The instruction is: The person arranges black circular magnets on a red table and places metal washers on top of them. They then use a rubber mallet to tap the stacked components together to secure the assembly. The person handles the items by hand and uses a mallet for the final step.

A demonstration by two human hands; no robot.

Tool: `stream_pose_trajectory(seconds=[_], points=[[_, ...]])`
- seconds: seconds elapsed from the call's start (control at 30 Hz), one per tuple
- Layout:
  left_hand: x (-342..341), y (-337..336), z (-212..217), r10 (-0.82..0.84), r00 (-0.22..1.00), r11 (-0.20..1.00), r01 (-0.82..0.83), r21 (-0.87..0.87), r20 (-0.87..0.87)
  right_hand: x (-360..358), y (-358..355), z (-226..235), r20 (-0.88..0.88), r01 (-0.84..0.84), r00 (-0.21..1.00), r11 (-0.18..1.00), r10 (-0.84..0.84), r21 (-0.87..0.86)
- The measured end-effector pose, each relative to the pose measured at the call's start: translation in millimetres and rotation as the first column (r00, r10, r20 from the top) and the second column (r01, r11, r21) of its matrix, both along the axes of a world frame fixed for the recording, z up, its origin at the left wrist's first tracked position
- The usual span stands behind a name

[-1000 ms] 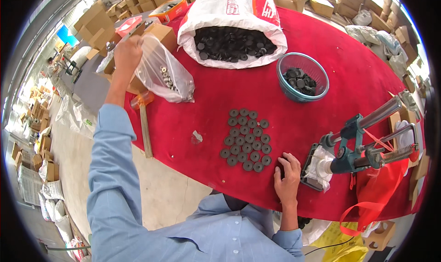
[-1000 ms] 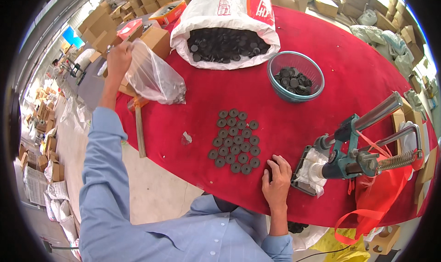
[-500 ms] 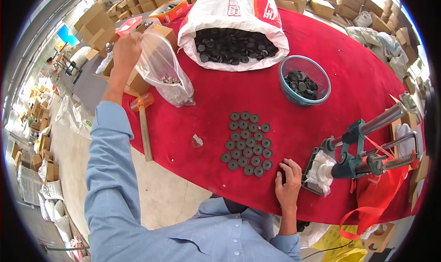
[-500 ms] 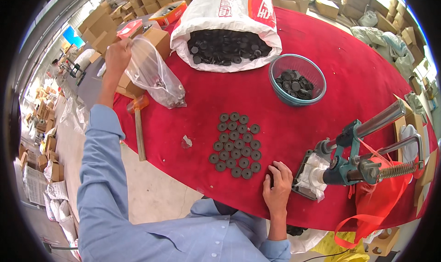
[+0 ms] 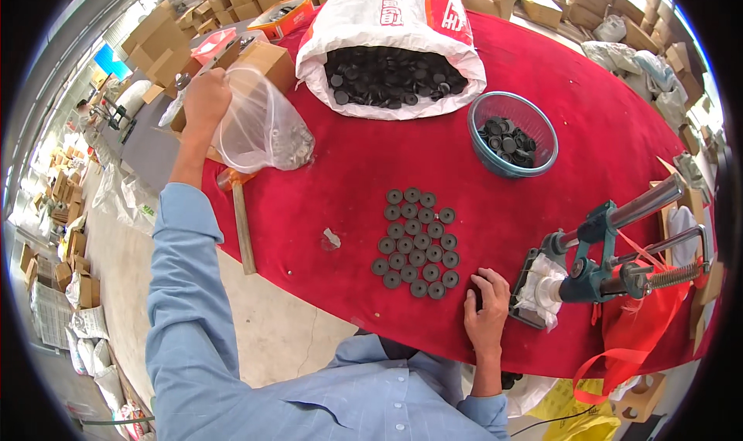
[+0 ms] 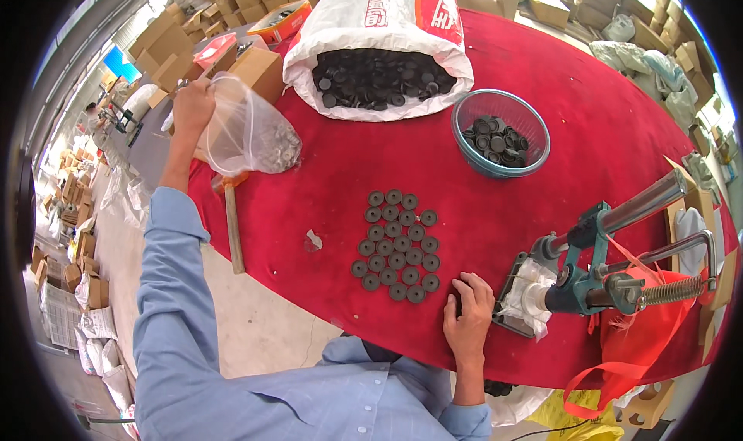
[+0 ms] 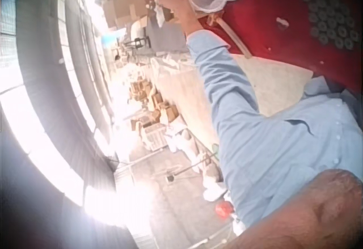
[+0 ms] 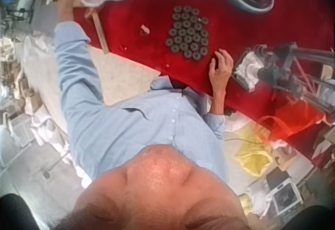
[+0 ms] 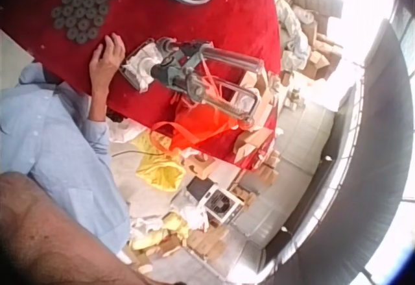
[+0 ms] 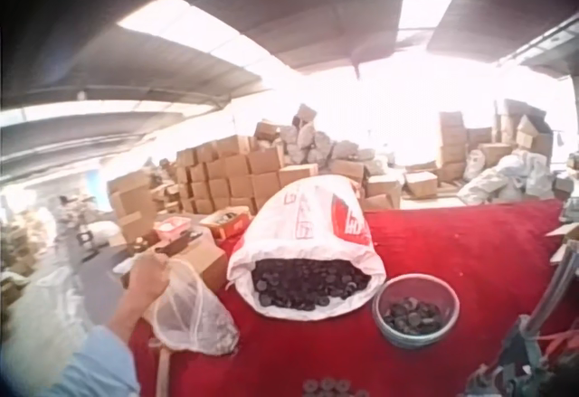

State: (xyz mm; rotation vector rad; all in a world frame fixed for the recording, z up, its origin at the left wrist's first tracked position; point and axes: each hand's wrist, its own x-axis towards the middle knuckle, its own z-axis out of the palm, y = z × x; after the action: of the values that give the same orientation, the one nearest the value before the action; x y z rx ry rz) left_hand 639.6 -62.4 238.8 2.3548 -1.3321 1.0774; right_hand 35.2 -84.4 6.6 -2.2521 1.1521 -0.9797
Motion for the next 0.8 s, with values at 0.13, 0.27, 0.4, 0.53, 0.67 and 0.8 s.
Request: stream_pose_trajectory(seconds=[0.13,0.27,0.4,0.53,0.67,0.8], points=[[-3.1,2.8,16.0,0.075,0.989,0.997,-0.075,0.011,-0.128,-0.2,-0.4,2.3,-0.018,0.007,1.0,1.0,-0.007,0.001],[10.1,11.3,7.3,0.166,0.983,0.984,-0.16,0.075,-0.082,0.3,-0.6,0.7,0.003,0.008,1.0,1.0,-0.008,0.013],[-7.7,16.3,1.3,0.169,0.982,0.985,-0.172,-0.023,-0.087,2.1,-0.3,1.1,0.003,0.003,1.0,1.0,-0.003,0.006],[-53.4,14.5,-6.4,-0.079,0.995,0.987,0.07,-0.146,-0.054,-0.1,-1.8,3.6,-0.027,0.013,1.0,1.0,-0.013,0.009],[-37.5,23.7,-34.4,-0.216,0.872,0.959,0.275,0.074,-0.438,0.3,-1.1,3.0,-0.022,0.014,1.0,1.0,-0.013,0.015],[0.5,11.6,-42.1,0.013,0.734,0.856,0.343,0.387,-0.679,1.6,-1.4,4.6,-0.026,0.022,0.999,1.0,-0.022,0.016]])
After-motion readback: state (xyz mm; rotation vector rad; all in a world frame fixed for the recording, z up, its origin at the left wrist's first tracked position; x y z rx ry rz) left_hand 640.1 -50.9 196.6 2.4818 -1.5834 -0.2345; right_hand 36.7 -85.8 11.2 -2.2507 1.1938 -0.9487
